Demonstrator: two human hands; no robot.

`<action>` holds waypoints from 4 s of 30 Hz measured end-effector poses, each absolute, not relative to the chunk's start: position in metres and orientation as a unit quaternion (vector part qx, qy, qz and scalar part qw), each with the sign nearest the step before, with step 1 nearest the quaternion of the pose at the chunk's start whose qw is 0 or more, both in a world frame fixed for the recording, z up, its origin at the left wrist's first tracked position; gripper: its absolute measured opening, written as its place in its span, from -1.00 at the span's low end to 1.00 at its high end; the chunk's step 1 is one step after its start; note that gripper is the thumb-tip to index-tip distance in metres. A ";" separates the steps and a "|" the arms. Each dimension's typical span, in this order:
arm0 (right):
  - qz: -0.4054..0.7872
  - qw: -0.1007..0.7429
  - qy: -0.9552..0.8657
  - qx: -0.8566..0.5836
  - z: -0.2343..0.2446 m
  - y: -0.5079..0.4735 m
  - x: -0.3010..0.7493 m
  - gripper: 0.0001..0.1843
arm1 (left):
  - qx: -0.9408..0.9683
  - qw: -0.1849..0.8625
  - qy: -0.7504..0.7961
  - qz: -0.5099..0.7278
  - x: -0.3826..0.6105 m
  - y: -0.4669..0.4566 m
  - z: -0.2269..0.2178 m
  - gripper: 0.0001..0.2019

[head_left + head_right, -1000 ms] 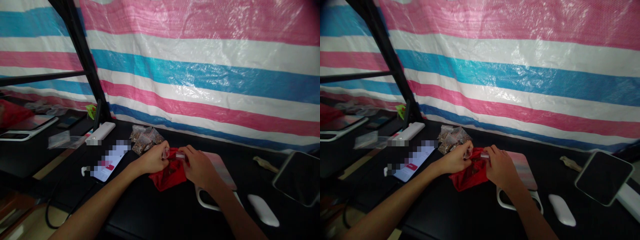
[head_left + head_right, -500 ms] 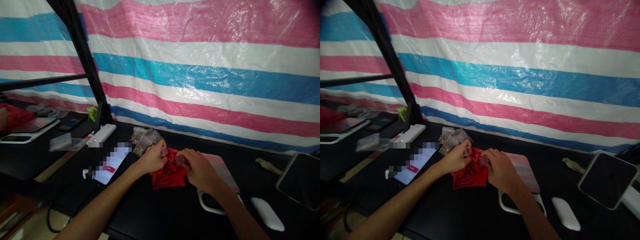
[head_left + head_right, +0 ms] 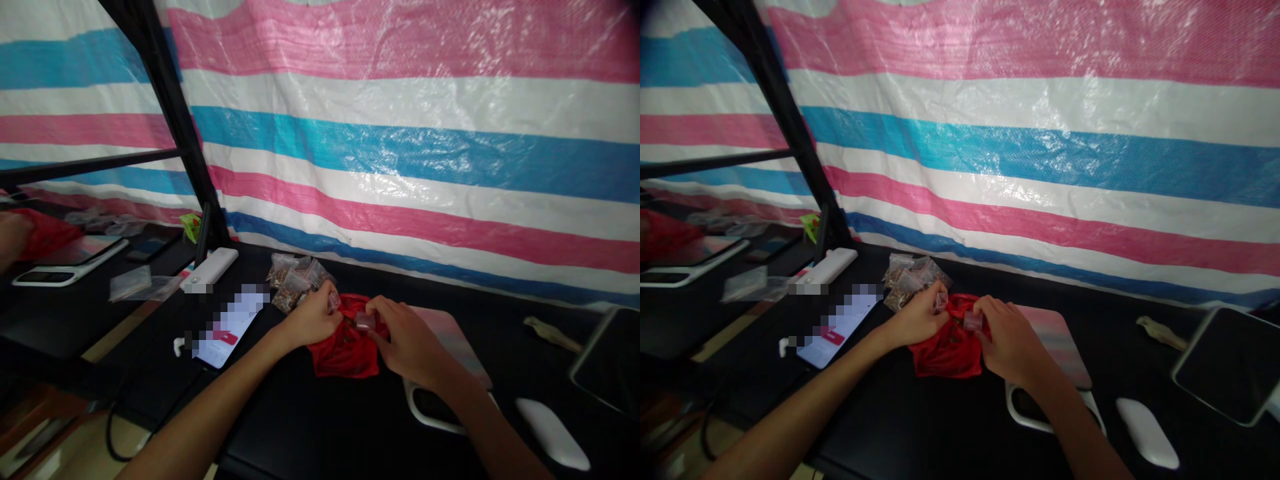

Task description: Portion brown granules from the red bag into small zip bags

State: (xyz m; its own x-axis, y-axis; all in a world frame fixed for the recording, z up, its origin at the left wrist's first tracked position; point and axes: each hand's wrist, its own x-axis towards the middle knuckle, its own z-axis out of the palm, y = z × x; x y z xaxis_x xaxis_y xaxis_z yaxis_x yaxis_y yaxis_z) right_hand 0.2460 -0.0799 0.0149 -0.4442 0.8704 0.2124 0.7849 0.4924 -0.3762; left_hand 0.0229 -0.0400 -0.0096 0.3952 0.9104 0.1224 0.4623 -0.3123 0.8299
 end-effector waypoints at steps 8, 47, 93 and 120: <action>0.136 0.188 -0.850 -0.472 0.006 -0.083 0.239 -0.69 | 0.721 0.434 0.424 0.335 0.028 -0.039 -0.011 -0.83; 0.136 0.143 -0.869 -0.454 0.017 -0.090 0.239 -0.47 | 0.726 0.277 0.529 0.341 0.030 -0.041 -0.013 -0.94; 0.118 0.174 -0.838 -0.505 0.014 -0.089 0.231 -0.79 | 0.665 0.467 0.409 0.414 0.036 -0.043 -0.015 -0.70; 0.123 0.316 -0.823 -0.456 0.029 -0.096 0.229 -0.56 | 0.743 0.376 0.386 0.397 0.042 -0.054 -0.007 -0.82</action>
State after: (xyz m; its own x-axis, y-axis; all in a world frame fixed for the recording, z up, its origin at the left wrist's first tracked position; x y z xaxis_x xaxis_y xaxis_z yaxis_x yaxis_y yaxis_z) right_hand 0.2293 -0.0958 0.0292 -0.3846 0.8279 0.4083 0.6716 0.5544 -0.4916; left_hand 0.0423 -0.0541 -0.0068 0.3871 0.8721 0.2992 0.2752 -0.4190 0.8653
